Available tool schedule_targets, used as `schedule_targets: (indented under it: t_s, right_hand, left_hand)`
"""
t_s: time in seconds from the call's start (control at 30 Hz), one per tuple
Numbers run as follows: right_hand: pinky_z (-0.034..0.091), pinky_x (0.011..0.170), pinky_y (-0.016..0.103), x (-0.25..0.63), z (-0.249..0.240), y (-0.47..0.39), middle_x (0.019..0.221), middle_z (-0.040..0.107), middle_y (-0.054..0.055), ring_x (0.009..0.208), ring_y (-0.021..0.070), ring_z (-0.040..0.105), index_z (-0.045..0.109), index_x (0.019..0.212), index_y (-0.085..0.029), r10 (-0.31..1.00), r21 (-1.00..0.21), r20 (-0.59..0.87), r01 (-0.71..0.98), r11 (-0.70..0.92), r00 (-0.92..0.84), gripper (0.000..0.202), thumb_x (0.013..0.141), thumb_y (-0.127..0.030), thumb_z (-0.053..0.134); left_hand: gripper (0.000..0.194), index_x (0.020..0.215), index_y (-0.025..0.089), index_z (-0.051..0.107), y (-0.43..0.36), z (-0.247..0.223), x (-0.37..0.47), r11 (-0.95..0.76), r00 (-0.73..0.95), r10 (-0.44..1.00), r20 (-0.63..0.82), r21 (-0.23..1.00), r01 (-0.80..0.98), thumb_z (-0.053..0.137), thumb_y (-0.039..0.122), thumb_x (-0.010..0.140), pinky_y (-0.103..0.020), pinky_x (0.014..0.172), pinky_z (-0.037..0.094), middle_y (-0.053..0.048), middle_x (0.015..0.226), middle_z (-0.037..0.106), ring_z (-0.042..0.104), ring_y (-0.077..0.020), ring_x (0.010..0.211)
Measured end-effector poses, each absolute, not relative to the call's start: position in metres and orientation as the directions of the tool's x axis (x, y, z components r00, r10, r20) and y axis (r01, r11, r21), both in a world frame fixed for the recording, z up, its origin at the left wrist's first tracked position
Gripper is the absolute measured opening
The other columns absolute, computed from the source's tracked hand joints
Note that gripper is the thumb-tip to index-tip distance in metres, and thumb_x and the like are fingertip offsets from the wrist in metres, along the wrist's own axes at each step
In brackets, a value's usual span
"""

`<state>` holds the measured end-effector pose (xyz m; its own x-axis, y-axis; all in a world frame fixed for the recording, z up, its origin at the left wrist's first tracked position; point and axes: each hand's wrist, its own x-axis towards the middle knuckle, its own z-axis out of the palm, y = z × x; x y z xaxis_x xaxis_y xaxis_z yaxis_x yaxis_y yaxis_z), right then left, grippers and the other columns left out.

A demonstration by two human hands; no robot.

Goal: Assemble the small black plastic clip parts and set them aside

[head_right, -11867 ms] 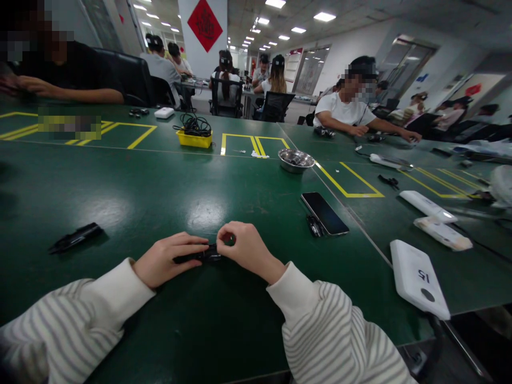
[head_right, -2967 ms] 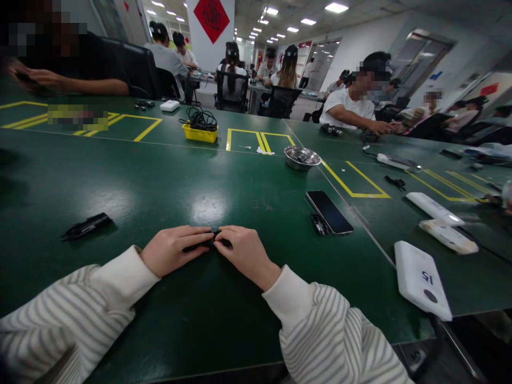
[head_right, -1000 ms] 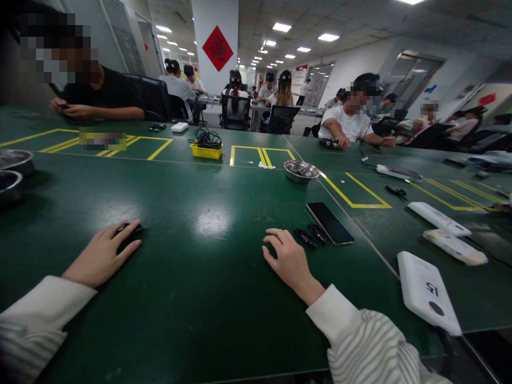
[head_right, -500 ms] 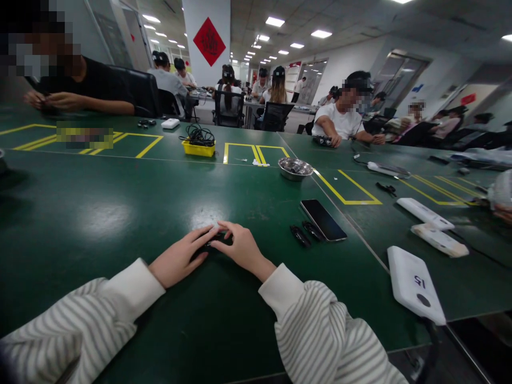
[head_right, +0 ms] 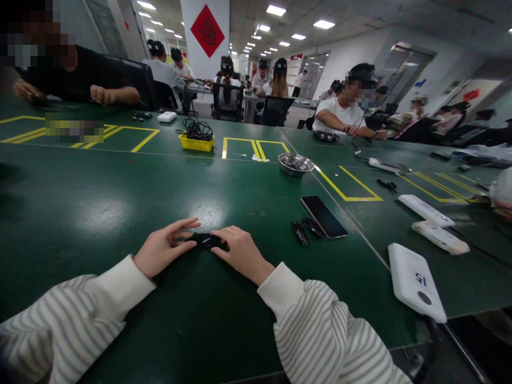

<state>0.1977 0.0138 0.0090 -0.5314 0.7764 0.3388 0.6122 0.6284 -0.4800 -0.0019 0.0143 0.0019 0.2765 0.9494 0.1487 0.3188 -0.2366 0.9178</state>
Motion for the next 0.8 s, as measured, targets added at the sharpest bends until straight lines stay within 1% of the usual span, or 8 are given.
schedule_targets:
  t_s: [0.13, 0.2, 0.3, 0.37, 0.43, 0.57, 0.7, 0.8]
  right_hand:
    - [0.044, 0.077, 0.032, 0.197, 0.009, 0.013, 0.094, 0.062, 0.006, 0.084, 0.0175, 0.052, 0.055, 0.108, -0.014, 0.747, -0.413, 0.374, 0.622, 0.665, -0.550, 0.035, 0.075, -0.026, 0.056]
    - [0.043, 0.079, 0.033, 0.197, 0.009, 0.013, 0.096, 0.061, 0.007, 0.088, 0.0188, 0.050, 0.054, 0.108, -0.014, 0.742, -0.389, 0.381, 0.632, 0.670, -0.552, 0.036, 0.075, -0.028, 0.055]
    - [0.043, 0.081, 0.034, 0.196, 0.008, 0.014, 0.096, 0.061, 0.007, 0.090, 0.0194, 0.048, 0.054, 0.108, -0.012, 0.745, -0.381, 0.383, 0.642, 0.666, -0.546, 0.037, 0.076, -0.029, 0.054]
    - [0.043, 0.081, 0.034, 0.195, 0.007, 0.014, 0.097, 0.061, 0.007, 0.091, 0.0193, 0.047, 0.055, 0.107, -0.013, 0.749, -0.388, 0.388, 0.642, 0.662, -0.538, 0.036, 0.076, -0.029, 0.054]
    - [0.043, 0.081, 0.034, 0.194, 0.006, 0.015, 0.097, 0.060, 0.007, 0.093, 0.0194, 0.046, 0.056, 0.105, -0.014, 0.751, -0.398, 0.393, 0.639, 0.659, -0.530, 0.034, 0.075, -0.029, 0.054]
    - [0.043, 0.080, 0.034, 0.194, 0.004, 0.016, 0.097, 0.059, 0.007, 0.093, 0.0199, 0.045, 0.060, 0.097, -0.016, 0.744, -0.405, 0.390, 0.625, 0.668, -0.542, 0.029, 0.073, -0.031, 0.056]
    - [0.042, 0.080, 0.034, 0.192, 0.002, 0.016, 0.096, 0.058, 0.007, 0.093, 0.0198, 0.046, 0.061, 0.095, -0.016, 0.744, -0.408, 0.400, 0.623, 0.667, -0.535, 0.026, 0.073, -0.029, 0.056]
    - [0.042, 0.079, 0.034, 0.190, 0.001, 0.017, 0.096, 0.058, 0.008, 0.093, 0.0199, 0.046, 0.060, 0.095, -0.014, 0.755, -0.413, 0.389, 0.633, 0.655, -0.527, 0.027, 0.073, -0.029, 0.055]
  left_hand:
    - [0.044, 0.108, 0.013, 0.051, 0.015, 0.005, -0.002, -0.061, 0.201, 0.979, 0.026, 0.984, 0.170, 0.059, 0.034, 0.071, -0.040, 0.080, 0.049, -0.012, 0.111, 0.057, 0.058, -0.0234, 0.094]
    - [0.039, 0.105, 0.013, 0.054, 0.013, 0.007, -0.002, 0.011, 0.189, 0.982, -0.026, 0.997, 0.080, 0.058, 0.034, 0.072, -0.039, 0.083, 0.048, -0.012, 0.111, 0.057, 0.056, -0.0245, 0.098]
    - [0.043, 0.109, 0.014, 0.053, 0.010, 0.009, 0.001, 0.085, 0.260, 0.963, -0.074, 0.996, -0.032, 0.061, 0.029, 0.069, -0.040, 0.085, 0.047, -0.011, 0.107, 0.060, 0.056, -0.0251, 0.098]
    - [0.049, 0.114, 0.015, 0.049, 0.009, 0.010, 0.002, 0.093, 0.321, 0.944, -0.073, 0.994, -0.048, 0.062, 0.025, 0.068, -0.039, 0.084, 0.047, -0.010, 0.105, 0.061, 0.056, -0.0249, 0.098]
    - [0.049, 0.115, 0.016, 0.049, 0.010, 0.010, 0.003, 0.036, 0.352, 0.935, -0.030, 0.999, -0.010, 0.062, 0.024, 0.069, -0.038, 0.086, 0.046, -0.009, 0.109, 0.059, 0.054, -0.0240, 0.101]
    - [0.039, 0.111, 0.016, 0.052, 0.011, 0.010, 0.005, -0.192, 0.375, 0.919, 0.118, 0.967, 0.165, 0.057, 0.025, 0.073, -0.037, 0.089, 0.044, -0.009, 0.118, 0.052, 0.050, -0.0221, 0.106]
    - [0.043, 0.118, 0.021, 0.044, 0.012, 0.007, 0.009, -0.391, 0.430, 0.875, 0.221, 0.847, 0.360, 0.053, 0.025, 0.076, -0.034, 0.081, 0.049, -0.007, 0.120, 0.048, 0.054, -0.0190, 0.098]
    - [0.045, 0.121, 0.025, 0.041, 0.013, 0.007, 0.011, -0.475, 0.453, 0.853, 0.260, 0.747, 0.466, 0.053, 0.025, 0.077, -0.033, 0.079, 0.048, -0.005, 0.116, 0.050, 0.055, -0.0174, 0.093]
